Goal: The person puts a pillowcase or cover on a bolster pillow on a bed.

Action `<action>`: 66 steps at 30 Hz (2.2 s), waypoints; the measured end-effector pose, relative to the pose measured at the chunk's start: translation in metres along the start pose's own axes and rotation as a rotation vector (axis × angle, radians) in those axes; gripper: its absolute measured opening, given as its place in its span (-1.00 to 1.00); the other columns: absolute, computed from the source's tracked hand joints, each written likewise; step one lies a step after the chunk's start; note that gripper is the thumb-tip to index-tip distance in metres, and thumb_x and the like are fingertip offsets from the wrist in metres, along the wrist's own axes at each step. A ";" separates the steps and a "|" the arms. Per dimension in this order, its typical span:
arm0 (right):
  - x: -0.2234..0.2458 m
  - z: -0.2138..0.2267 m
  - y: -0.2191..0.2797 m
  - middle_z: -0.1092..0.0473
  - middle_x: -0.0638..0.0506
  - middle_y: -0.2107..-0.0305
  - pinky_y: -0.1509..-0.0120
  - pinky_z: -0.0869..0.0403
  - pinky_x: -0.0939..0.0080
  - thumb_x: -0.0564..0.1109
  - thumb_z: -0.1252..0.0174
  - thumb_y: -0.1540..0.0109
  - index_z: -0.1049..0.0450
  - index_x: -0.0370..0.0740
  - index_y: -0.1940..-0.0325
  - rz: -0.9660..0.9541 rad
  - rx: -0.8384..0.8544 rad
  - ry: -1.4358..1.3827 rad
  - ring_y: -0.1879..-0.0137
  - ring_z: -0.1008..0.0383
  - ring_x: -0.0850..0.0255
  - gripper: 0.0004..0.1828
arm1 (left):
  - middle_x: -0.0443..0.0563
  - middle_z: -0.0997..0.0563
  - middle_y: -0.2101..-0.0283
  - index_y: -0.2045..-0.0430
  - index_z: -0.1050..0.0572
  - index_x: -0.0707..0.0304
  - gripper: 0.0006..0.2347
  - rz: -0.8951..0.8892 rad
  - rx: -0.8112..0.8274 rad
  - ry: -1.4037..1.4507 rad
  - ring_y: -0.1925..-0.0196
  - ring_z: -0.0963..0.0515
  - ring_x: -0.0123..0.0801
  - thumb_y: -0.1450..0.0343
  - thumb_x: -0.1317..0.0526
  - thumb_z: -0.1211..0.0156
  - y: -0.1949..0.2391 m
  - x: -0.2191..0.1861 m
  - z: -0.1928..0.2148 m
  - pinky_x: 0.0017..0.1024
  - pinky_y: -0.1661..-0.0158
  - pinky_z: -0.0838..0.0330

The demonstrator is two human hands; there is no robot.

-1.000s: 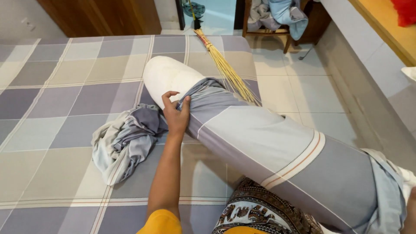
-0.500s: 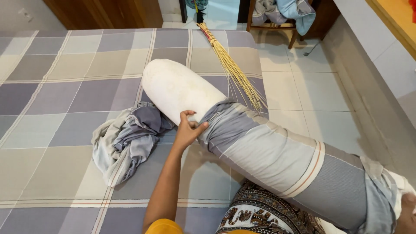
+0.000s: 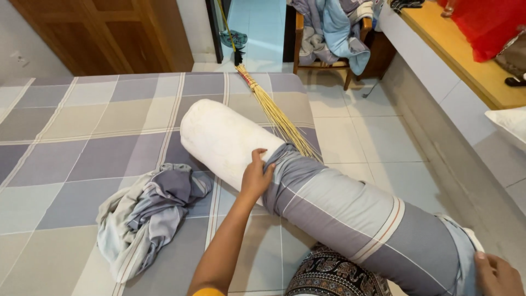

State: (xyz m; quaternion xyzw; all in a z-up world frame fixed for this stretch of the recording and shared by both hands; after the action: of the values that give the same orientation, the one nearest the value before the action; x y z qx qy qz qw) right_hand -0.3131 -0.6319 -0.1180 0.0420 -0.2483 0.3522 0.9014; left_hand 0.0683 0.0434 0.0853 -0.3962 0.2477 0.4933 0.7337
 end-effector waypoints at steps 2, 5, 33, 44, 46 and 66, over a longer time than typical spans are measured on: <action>0.041 0.005 0.000 -0.49 -0.53 0.17 -0.17 -0.44 -0.24 0.27 0.03 -0.48 -0.52 -0.61 -0.11 0.171 -0.027 0.130 -0.08 -0.51 -0.31 -0.25 | 0.21 -0.55 0.57 -0.15 -0.24 0.24 -0.56 0.037 -0.017 0.081 0.45 -0.59 0.09 -0.41 0.23 -0.23 0.014 0.005 0.004 -0.12 0.39 -0.37; 0.136 0.019 0.004 -0.47 -0.51 -0.01 -0.31 -0.44 -0.13 0.42 0.03 -0.36 -0.49 -0.44 -0.27 0.168 0.101 0.135 -0.20 -0.48 -0.26 -0.16 | 0.26 -0.58 0.50 -0.18 -0.21 0.27 -0.55 0.044 -0.097 0.166 0.43 -0.59 0.10 -0.42 0.25 -0.21 0.050 0.013 0.018 -0.15 0.37 -0.39; 0.467 -0.153 0.124 -0.34 -0.26 -0.32 -0.47 -0.31 0.09 0.58 0.00 -0.12 -0.22 -0.35 -0.46 0.348 1.300 -0.191 -0.42 -0.36 -0.04 0.13 | 0.30 -0.60 0.07 -0.13 -0.19 0.32 -0.43 0.106 -0.220 0.379 0.05 -0.68 -0.14 -0.36 0.16 -0.42 0.126 -0.037 0.076 -0.34 0.07 -0.57; 0.519 -0.036 0.180 -0.66 -0.18 0.32 0.02 -0.57 0.11 0.44 -0.29 0.04 -0.65 -0.28 0.09 0.588 0.899 -0.157 0.15 -0.70 0.03 -0.22 | 0.28 -0.64 0.39 0.00 -0.28 0.22 -0.53 0.006 0.049 -0.066 0.28 -0.67 0.13 -0.30 0.13 -0.38 0.036 -0.075 0.024 -0.11 0.18 -0.47; 0.521 -0.011 0.189 -0.66 -0.20 0.36 0.05 -0.59 0.10 0.43 -0.30 0.04 -0.66 -0.28 0.11 0.564 0.862 -0.124 0.20 -0.71 0.02 -0.23 | 0.25 -0.64 0.37 0.07 -0.31 0.22 -0.57 -0.071 0.051 -0.048 0.27 -0.66 0.13 -0.28 0.17 -0.38 0.019 -0.084 0.021 -0.10 0.20 -0.47; 0.559 0.086 0.220 -0.37 -0.04 0.72 0.66 -0.37 0.13 0.19 -0.20 -0.22 -0.38 -0.15 0.48 1.359 0.244 0.169 0.65 -0.45 0.10 -0.59 | 0.03 -0.50 0.54 0.18 -0.37 0.32 -0.77 -0.439 -0.737 -0.024 0.49 -0.47 -0.17 -0.48 0.25 -0.33 -0.023 -0.030 0.117 -0.26 0.36 -0.38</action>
State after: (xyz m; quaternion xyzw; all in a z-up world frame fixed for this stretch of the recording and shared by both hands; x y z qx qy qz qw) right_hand -0.1421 -0.1453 0.2019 -0.0493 -0.1071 0.8659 0.4862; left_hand 0.0743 0.1197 0.1810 -0.6694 -0.0437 0.3858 0.6334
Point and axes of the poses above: each hand's wrist, its own y-axis away from the middle knuckle, its own z-axis out of the back of the hand, x = y × z, the point moved 7 cm from there along -y, towards the middle knuckle
